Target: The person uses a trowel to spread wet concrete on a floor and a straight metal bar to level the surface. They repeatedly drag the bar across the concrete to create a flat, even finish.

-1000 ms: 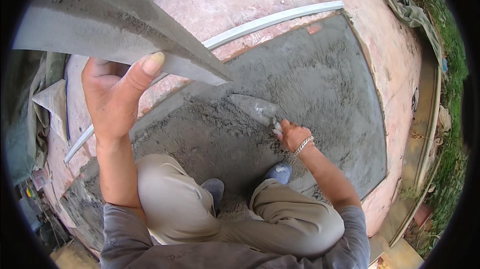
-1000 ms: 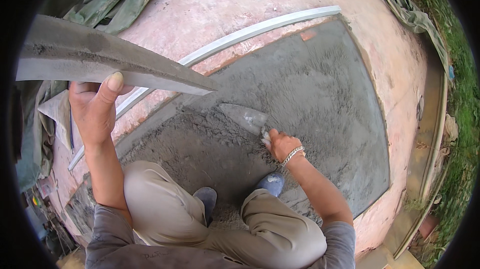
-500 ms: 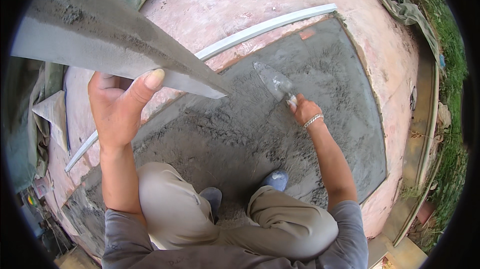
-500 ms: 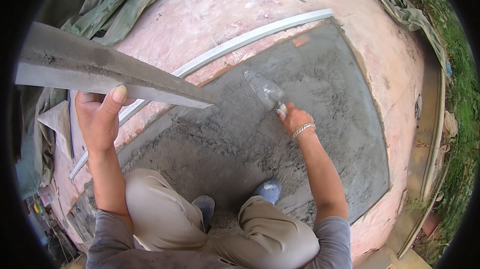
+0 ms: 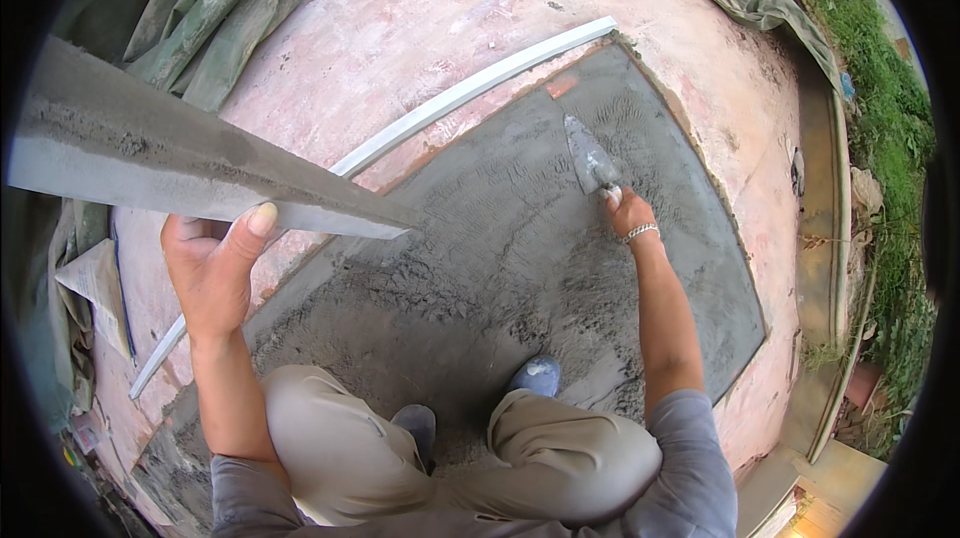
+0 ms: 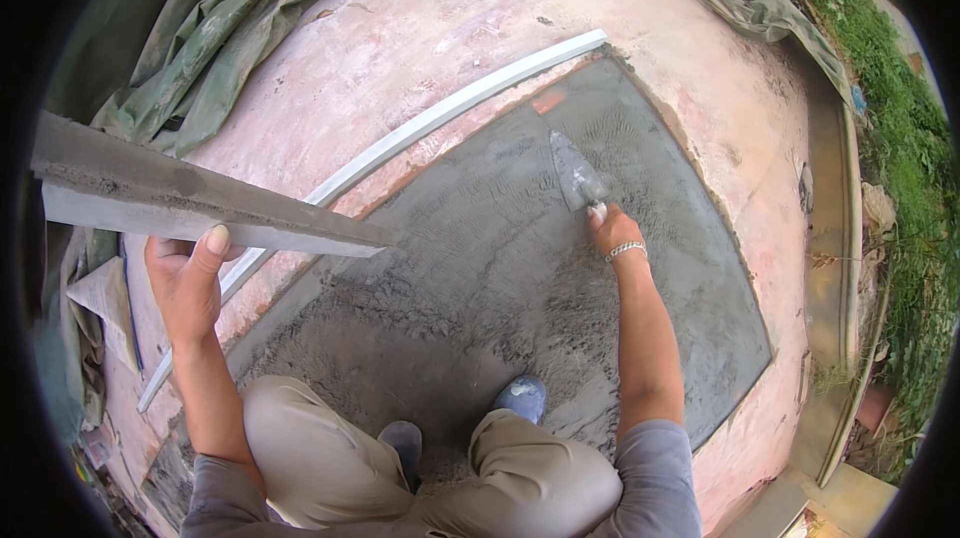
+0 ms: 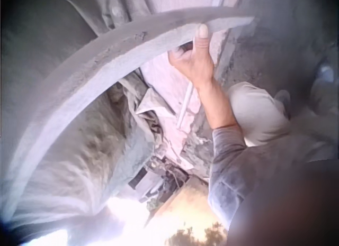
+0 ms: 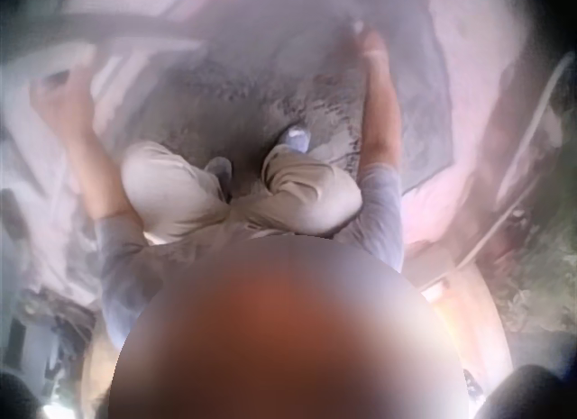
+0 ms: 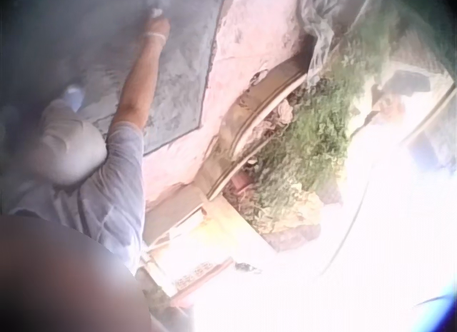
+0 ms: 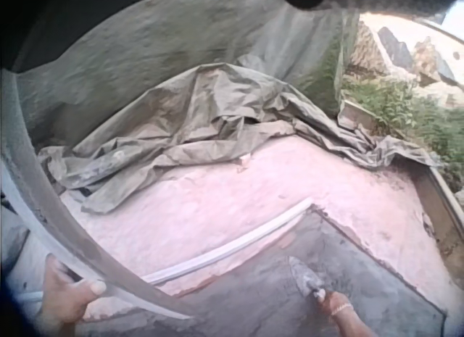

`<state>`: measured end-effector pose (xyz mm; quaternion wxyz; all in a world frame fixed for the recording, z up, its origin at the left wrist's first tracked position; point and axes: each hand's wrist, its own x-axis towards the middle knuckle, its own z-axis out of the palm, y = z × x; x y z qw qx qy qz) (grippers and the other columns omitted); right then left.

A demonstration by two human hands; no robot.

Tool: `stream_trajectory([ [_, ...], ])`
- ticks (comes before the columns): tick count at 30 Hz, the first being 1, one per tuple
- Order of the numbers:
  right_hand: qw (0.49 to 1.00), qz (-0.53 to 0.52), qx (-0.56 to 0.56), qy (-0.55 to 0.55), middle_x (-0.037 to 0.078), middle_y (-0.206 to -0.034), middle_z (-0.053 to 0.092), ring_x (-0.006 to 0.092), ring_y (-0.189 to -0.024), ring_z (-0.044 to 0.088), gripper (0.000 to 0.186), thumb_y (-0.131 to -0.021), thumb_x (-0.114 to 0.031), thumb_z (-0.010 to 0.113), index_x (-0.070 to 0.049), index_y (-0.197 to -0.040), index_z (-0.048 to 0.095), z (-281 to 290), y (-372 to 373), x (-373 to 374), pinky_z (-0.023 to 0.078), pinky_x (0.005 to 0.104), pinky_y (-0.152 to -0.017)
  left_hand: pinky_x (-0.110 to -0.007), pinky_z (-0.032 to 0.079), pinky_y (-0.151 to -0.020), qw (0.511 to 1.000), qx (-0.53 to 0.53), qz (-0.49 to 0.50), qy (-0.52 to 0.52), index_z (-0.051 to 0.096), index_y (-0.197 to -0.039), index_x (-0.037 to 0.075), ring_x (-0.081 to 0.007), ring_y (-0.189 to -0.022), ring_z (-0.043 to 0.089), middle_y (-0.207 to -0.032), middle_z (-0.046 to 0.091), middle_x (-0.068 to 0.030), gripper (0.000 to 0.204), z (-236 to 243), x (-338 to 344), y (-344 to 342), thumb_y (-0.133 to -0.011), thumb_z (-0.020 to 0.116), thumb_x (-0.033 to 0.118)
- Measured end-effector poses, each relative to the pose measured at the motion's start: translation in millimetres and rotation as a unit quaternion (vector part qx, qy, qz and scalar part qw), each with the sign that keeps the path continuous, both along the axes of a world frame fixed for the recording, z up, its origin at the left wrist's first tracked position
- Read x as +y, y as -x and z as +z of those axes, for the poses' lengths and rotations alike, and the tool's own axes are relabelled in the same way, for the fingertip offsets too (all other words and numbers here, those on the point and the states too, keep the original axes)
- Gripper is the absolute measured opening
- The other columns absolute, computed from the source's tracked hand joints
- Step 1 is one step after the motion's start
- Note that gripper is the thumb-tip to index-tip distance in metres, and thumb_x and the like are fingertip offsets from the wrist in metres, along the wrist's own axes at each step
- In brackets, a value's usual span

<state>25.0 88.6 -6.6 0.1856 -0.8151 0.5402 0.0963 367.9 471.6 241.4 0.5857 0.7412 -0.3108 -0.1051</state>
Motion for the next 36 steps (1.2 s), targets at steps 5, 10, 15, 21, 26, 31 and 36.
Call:
stream_trajectory([
  [5, 0.997, -0.072, -0.024, 0.020, 0.031, -0.108, 0.067, 0.0487, -0.105, 0.063, 0.057, -0.096, -0.052, 0.053, 0.002, -0.109, 0.064, -18, 55, -1, 0.050, 0.0523, -0.091, -0.029, 0.058, -0.073, 1.000, -0.002, 0.021, 0.012, 0.060, -0.115, -0.003, -0.0169, -0.087, 0.067, -0.103, 0.067, -0.0106, 0.045, -2, 11, -5, -0.085, 0.080, 0.023],
  [10, 0.986, -0.166, -0.024, 0.021, 0.032, -0.109, 0.066, 0.0486, -0.108, 0.062, 0.058, -0.095, -0.053, 0.053, 0.001, -0.112, 0.064, -33, 117, 15, 0.049, 0.0524, -0.093, -0.028, 0.057, -0.072, 1.000, 0.008, 0.022, 0.020, 0.059, -0.116, -0.003, -0.0162, -0.089, 0.065, -0.104, 0.066, -0.0095, 0.045, -1, 26, -10, -0.085, 0.080, 0.023],
  [15, 0.965, -0.260, -0.046, 0.000, 0.022, -0.089, 0.070, 0.0380, -0.078, 0.068, 0.052, -0.097, -0.051, 0.051, -0.002, -0.103, 0.064, -19, 162, 67, 0.054, 0.0467, -0.067, -0.029, 0.057, -0.073, 0.999, 0.013, 0.017, 0.035, 0.055, -0.122, -0.002, -0.0166, -0.091, 0.065, -0.108, 0.065, -0.0102, 0.052, -2, 31, -10, -0.084, 0.081, 0.022],
  [21, 0.599, -0.483, -0.555, -0.318, 0.001, -0.070, 0.054, 0.0122, -0.047, 0.048, 0.044, -0.098, -0.057, 0.052, -0.013, -0.100, 0.053, 43, 196, 167, 0.042, 0.0294, -0.042, -0.041, 0.049, -0.099, 0.975, 0.109, -0.187, 0.040, 0.054, -0.126, 0.000, -0.0217, -0.107, 0.063, -0.116, 0.064, -0.0111, 0.046, -6, -48, 27, -0.089, 0.076, 0.018],
  [26, 0.422, -0.378, -0.684, -0.461, 0.000, -0.068, 0.052, 0.0115, -0.045, 0.046, 0.046, -0.100, -0.059, 0.047, -0.014, -0.102, 0.056, 75, 196, 207, 0.040, 0.0274, -0.042, -0.036, 0.053, -0.092, 0.916, 0.167, -0.353, 0.091, 0.052, -0.128, 0.001, -0.0169, -0.107, 0.062, -0.118, 0.063, -0.0084, 0.043, -15, -169, 112, -0.092, 0.072, 0.015],
  [31, 0.470, -0.354, -0.663, -0.463, 0.003, -0.065, 0.051, 0.0116, -0.044, 0.046, 0.047, -0.101, -0.056, 0.047, -0.009, -0.101, 0.055, 107, 218, 243, 0.041, 0.0279, -0.040, -0.032, 0.053, -0.090, 0.865, 0.191, -0.445, 0.131, 0.051, -0.130, 0.000, -0.0156, -0.108, 0.060, -0.119, 0.062, -0.0087, 0.045, -17, -251, 198, -0.093, 0.072, 0.014],
  [36, 0.607, -0.370, -0.598, -0.371, 0.002, -0.062, 0.048, 0.0127, -0.042, 0.047, 0.044, -0.103, -0.051, 0.047, -0.007, -0.100, 0.051, 127, 219, 243, 0.042, 0.0294, -0.038, -0.030, 0.048, -0.092, 0.817, 0.254, -0.501, 0.132, 0.055, -0.124, -0.002, -0.0141, -0.105, 0.060, -0.116, 0.064, -0.0086, 0.040, -27, -270, 270, -0.092, 0.073, 0.012],
])
